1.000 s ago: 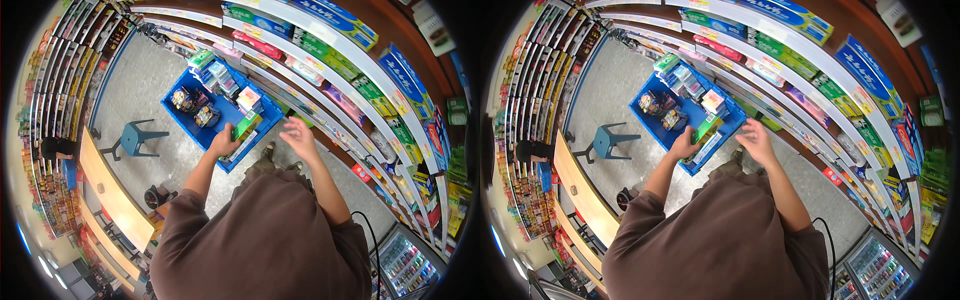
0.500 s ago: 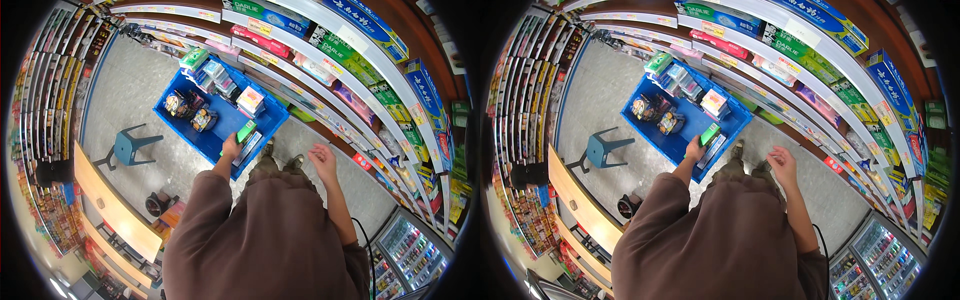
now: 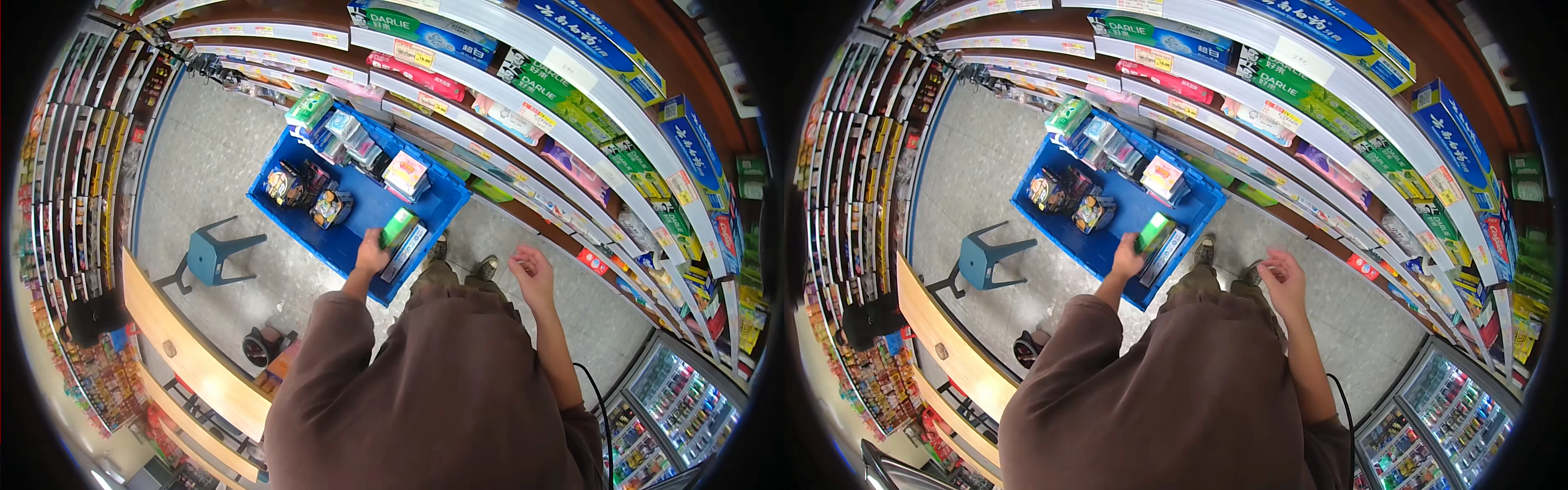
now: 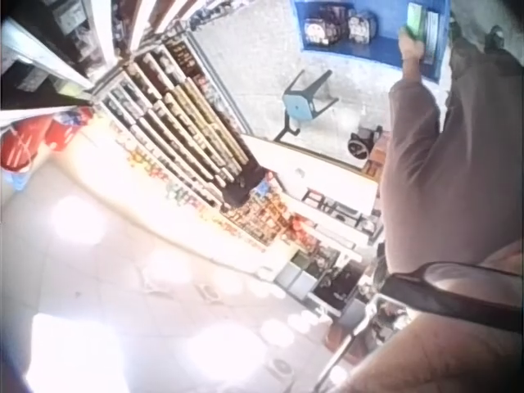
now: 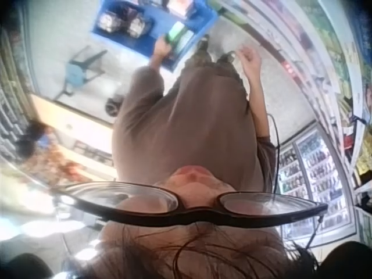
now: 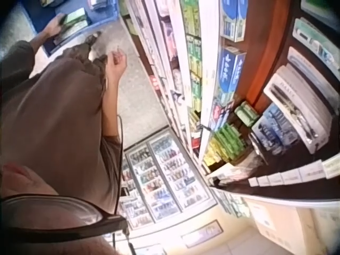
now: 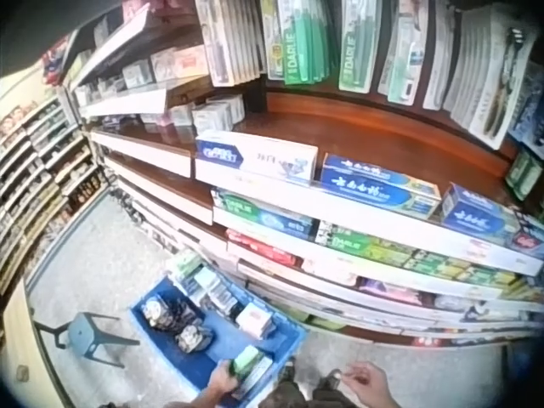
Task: Organizing and placing various products like toothpaste and sanitary pads onto supermarket shelves from a storage basket.
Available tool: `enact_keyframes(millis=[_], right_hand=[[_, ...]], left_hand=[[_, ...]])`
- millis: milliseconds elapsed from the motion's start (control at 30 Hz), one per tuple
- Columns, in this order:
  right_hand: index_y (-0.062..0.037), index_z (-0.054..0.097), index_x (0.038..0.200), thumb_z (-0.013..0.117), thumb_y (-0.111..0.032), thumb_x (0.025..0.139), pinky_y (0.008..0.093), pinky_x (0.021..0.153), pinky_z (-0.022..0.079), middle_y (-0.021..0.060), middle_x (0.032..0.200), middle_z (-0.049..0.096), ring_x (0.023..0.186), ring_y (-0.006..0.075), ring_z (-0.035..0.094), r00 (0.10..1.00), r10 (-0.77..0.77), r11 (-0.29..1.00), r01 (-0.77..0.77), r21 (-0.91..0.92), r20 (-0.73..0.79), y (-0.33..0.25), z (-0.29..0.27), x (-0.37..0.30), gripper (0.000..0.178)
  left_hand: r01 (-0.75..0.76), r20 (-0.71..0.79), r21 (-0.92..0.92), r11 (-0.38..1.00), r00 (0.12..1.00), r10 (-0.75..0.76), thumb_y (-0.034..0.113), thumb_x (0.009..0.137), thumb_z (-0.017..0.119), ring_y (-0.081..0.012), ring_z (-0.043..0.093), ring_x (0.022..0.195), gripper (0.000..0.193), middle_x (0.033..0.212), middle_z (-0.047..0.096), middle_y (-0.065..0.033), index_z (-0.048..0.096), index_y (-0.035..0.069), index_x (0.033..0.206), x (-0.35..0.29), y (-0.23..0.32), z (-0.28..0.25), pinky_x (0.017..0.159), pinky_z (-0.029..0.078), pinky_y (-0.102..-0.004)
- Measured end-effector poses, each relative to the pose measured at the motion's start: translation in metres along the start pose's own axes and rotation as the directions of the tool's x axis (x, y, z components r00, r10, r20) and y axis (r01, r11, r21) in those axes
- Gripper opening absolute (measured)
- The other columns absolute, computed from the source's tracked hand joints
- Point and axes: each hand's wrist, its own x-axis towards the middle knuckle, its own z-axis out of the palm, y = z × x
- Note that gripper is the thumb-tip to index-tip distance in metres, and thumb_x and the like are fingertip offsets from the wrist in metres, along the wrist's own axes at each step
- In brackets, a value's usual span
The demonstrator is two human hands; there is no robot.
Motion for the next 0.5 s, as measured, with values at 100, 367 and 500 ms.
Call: enact_keyframes(millis=[100, 367, 500], right_hand=[[-0.0024, 0.059, 0.116, 0.072, -0.007, 0.085, 0.0207, 0.065, 0.045, 0.004, 0.095, 0.067, 0.076, 0.0065, 0.059, 0.999, 0.053, 0.997, -0.053, -0.055, 0.007, 0.002, 0.001, -0.003, 0.034], [-0.0016, 0.059, 0.114, 0.071, -0.004, 0.085, 0.0214, 0.066, 0.046, 0.0047, 0.095, 0.068, 0.076, 0.0081, 0.06, 0.987, 0.157, 0.973, -0.157, -0.169, -0.014, 0.008, 0.02, -0.01, 0.032], [-0.0012, 0.059, 0.114, 0.07, -0.001, 0.084, 0.0226, 0.069, 0.048, 0.0056, 0.095, 0.068, 0.077, 0.0086, 0.061, 0.988, 0.152, 0.972, -0.154, -0.179, -0.026, 0.02, 0.023, -0.009, 0.032]], left_hand=[[0.084, -0.015, 0.064, 0.994, 0.996, -0.083, 0.01, 0.072, 0.069, -0.0412, 0.056, 0.108, 0.046, 0.111, 0.057, -0.0226, 0.055, 0.002, 0.115, 0.03, -0.029, -0.016, 0.092, 0.048, -0.0447], [0.49, 0.193, 0.16, 0.857, 0.836, -0.514, 0.015, 0.077, 0.068, -0.0399, 0.055, 0.119, 0.05, 0.124, 0.059, -0.0213, 0.047, 0.006, 0.122, 0.1, -0.071, 0.044, 0.105, 0.036, -0.0564], [0.621, 0.129, 0.138, 0.772, 0.762, -0.635, 0.009, 0.077, 0.065, -0.038, 0.055, 0.122, 0.048, 0.121, 0.064, -0.0175, 0.047, 0.009, 0.122, 0.105, -0.105, 0.086, 0.111, 0.017, -0.0683]])
